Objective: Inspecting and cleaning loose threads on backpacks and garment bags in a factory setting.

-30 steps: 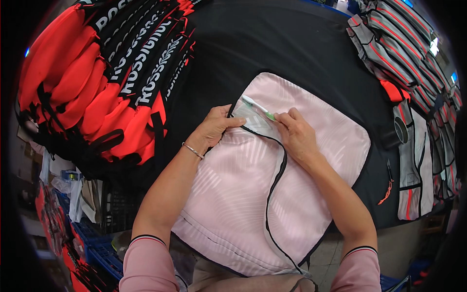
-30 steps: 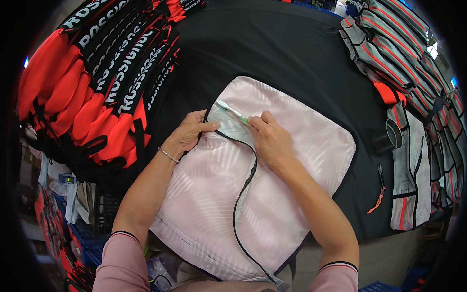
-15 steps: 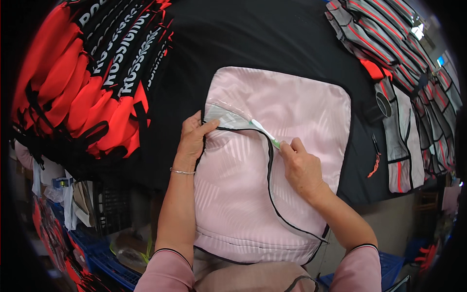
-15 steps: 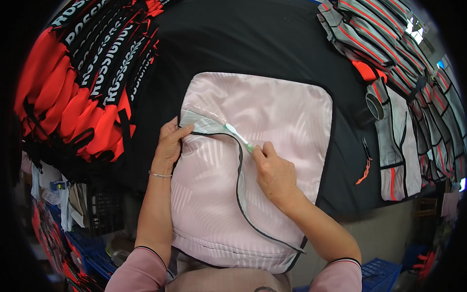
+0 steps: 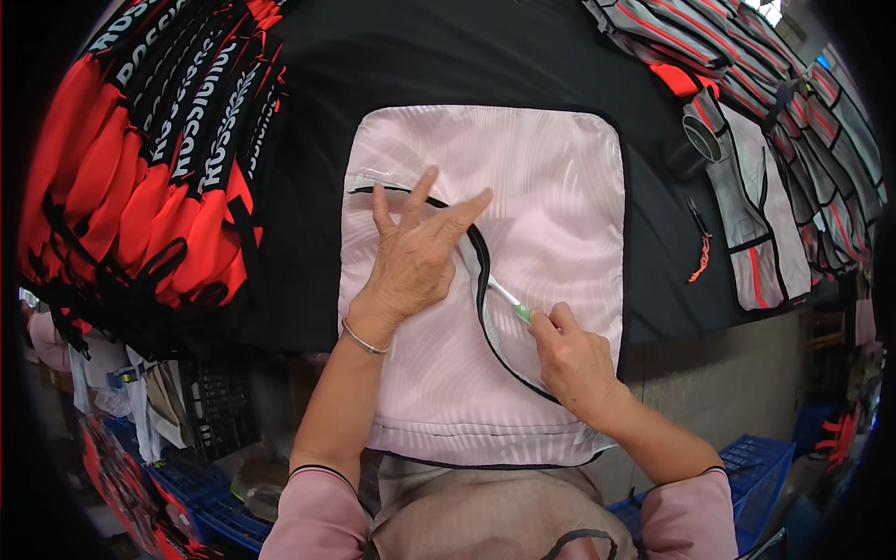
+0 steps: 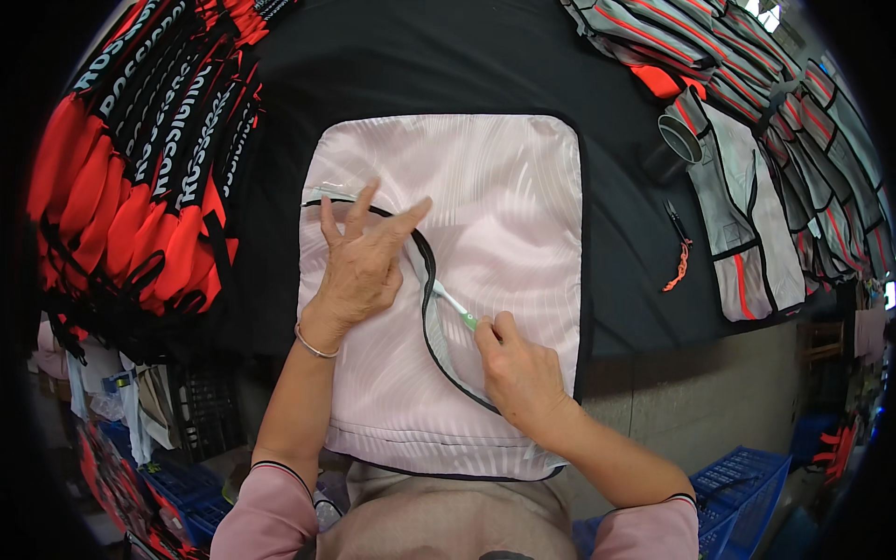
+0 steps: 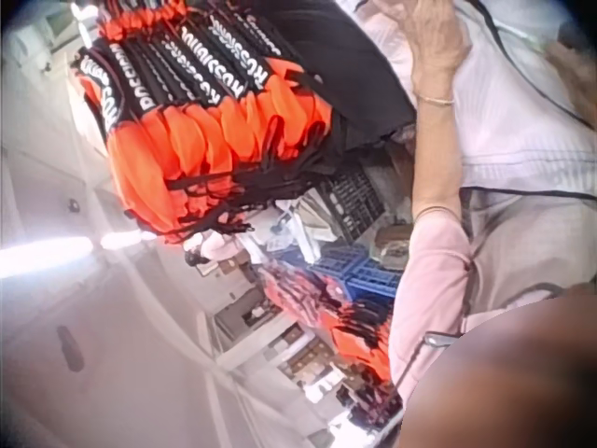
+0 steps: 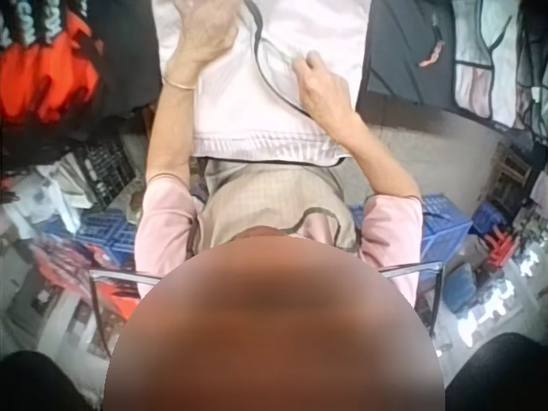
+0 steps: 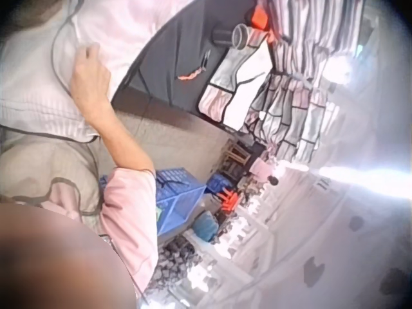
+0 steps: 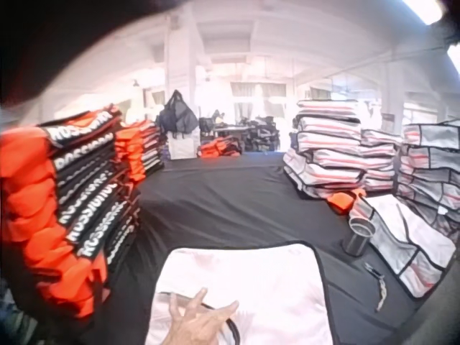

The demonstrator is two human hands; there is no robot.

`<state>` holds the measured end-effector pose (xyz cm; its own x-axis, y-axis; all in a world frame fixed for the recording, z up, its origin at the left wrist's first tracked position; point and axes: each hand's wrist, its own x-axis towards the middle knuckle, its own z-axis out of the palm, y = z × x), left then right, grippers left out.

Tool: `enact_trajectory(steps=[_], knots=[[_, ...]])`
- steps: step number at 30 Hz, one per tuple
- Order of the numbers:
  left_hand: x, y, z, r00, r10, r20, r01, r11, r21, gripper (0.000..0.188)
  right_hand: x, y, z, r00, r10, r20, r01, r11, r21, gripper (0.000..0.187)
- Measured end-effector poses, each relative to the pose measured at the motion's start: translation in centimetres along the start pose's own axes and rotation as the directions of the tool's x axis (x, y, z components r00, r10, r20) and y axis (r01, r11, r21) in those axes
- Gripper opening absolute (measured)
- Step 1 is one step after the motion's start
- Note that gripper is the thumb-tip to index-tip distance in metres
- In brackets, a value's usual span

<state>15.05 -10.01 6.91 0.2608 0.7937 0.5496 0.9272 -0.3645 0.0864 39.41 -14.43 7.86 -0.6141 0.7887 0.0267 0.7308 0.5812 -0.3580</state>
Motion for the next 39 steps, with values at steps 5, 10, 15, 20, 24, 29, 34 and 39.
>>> enact_trajectory(steps=[5,10,15,20,24,29,34,39], knots=[[-1.5,-0.9,-0.2,1.000,0.021,-0.015,-0.022,0.995,-0.095,0.015,-0.9,-0.4,-0.5,1.000,0.012,-0.004,-0.012,1.000,0.008,0.029],[-2.2,-0.7,0.0,1.000,0.018,-0.016,-0.019,0.995,-0.096,0.016,1.2,-1.2,-0.9,0.996,-0.028,-0.088,0.025,0.999,-0.043,0.020],[-2.6,-1.6,0.5,0.996,0.003,-0.089,-0.015,0.991,-0.136,0.016,1.9,-1.4,-0.2,0.995,-0.062,-0.081,0.056,0.995,-0.085,0.016],[-2.6,-2.2,0.3,0.981,-0.038,-0.192,0.002,0.983,-0.182,0.017,-5.4,-1.8,-2.9,0.981,-0.112,0.157,0.126,0.988,-0.084,0.019],[-2.6,-1.0,-1.1,0.991,0.005,-0.136,-0.021,0.994,-0.110,0.019,-8.5,-1.7,-4.2,0.959,-0.130,0.252,0.170,0.975,-0.141,0.033],[-7.6,4.4,-2.2,0.978,0.198,0.061,-0.176,0.949,-0.260,0.020,-7.6,-0.5,-3.8,0.974,-0.121,0.193,0.157,0.970,-0.184,0.042],[-9.6,4.9,-2.1,0.983,0.175,0.061,-0.151,0.947,-0.285,0.019,-6.7,-0.3,-2.9,0.969,-0.201,0.143,0.228,0.953,-0.199,0.035],[-10.1,4.5,-1.9,0.979,0.198,0.056,-0.175,0.944,-0.281,0.020,-9.8,2.0,-5.0,0.908,-0.289,0.305,0.367,0.898,-0.243,0.033]])
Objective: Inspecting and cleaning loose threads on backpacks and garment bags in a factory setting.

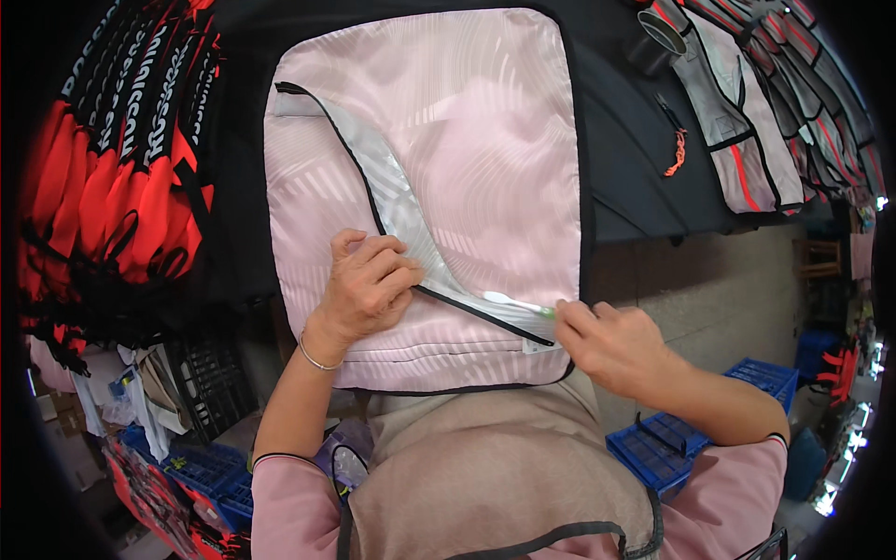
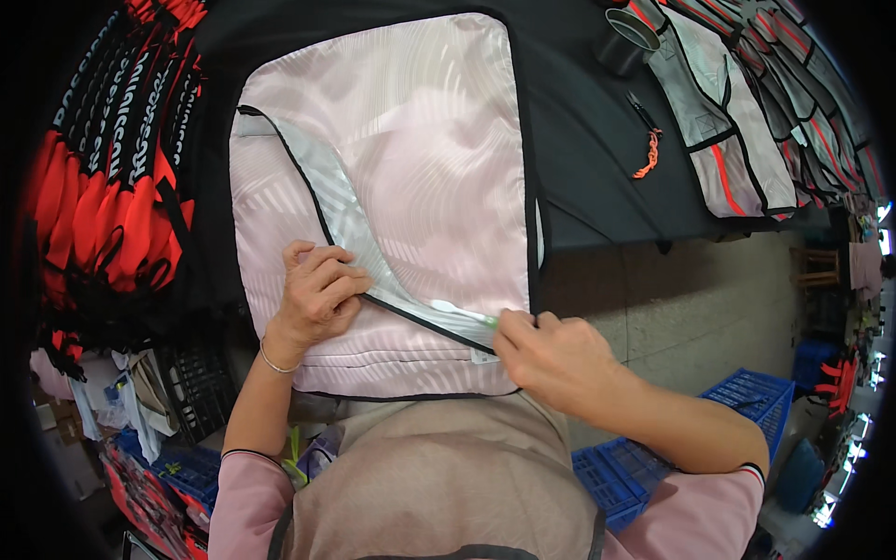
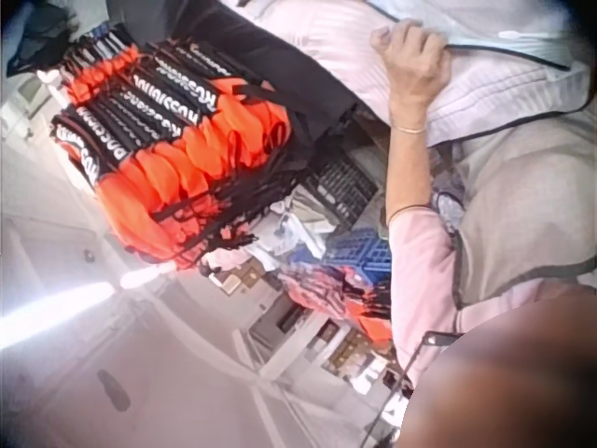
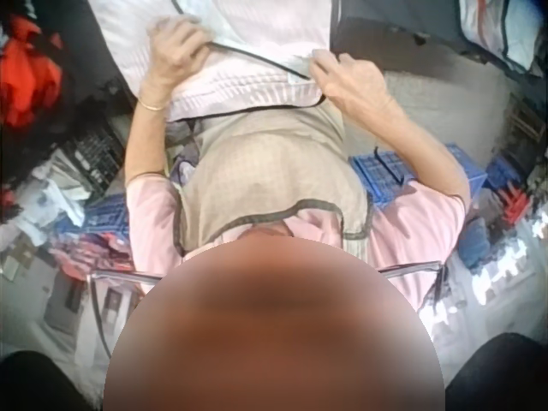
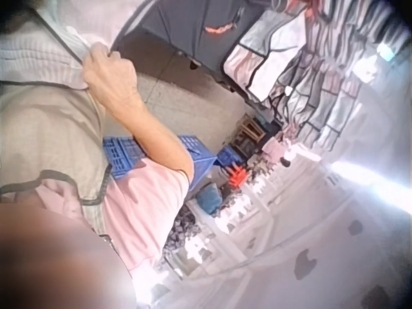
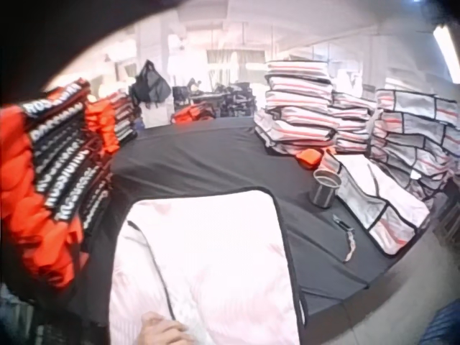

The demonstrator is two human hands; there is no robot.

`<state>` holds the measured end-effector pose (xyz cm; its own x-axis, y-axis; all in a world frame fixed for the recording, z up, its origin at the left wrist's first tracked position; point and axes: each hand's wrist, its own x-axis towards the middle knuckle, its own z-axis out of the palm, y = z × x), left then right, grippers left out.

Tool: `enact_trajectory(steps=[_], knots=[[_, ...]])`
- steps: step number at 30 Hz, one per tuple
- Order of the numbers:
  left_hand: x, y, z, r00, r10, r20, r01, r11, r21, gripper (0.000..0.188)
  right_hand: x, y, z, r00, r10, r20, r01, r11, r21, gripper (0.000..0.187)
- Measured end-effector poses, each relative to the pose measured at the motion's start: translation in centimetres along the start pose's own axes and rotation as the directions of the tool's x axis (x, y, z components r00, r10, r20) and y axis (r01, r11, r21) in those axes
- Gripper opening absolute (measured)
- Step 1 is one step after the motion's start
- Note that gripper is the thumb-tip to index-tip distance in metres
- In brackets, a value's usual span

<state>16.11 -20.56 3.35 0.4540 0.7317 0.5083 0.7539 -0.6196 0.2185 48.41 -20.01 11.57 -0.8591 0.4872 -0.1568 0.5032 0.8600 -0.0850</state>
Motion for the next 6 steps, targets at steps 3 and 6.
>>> enact_trajectory(steps=[3,6], knots=[[-0.1,-0.1,0.1,1.000,0.000,0.008,0.000,0.999,-0.040,0.020,-2.5,0.6,-0.5,0.999,0.035,0.023,-0.034,0.996,-0.079,0.034],[-0.2,-0.4,0.4,1.000,0.024,0.001,-0.024,0.999,-0.026,0.020,-3.2,1.6,-0.9,0.998,0.063,0.020,-0.062,0.995,-0.074,0.033]])
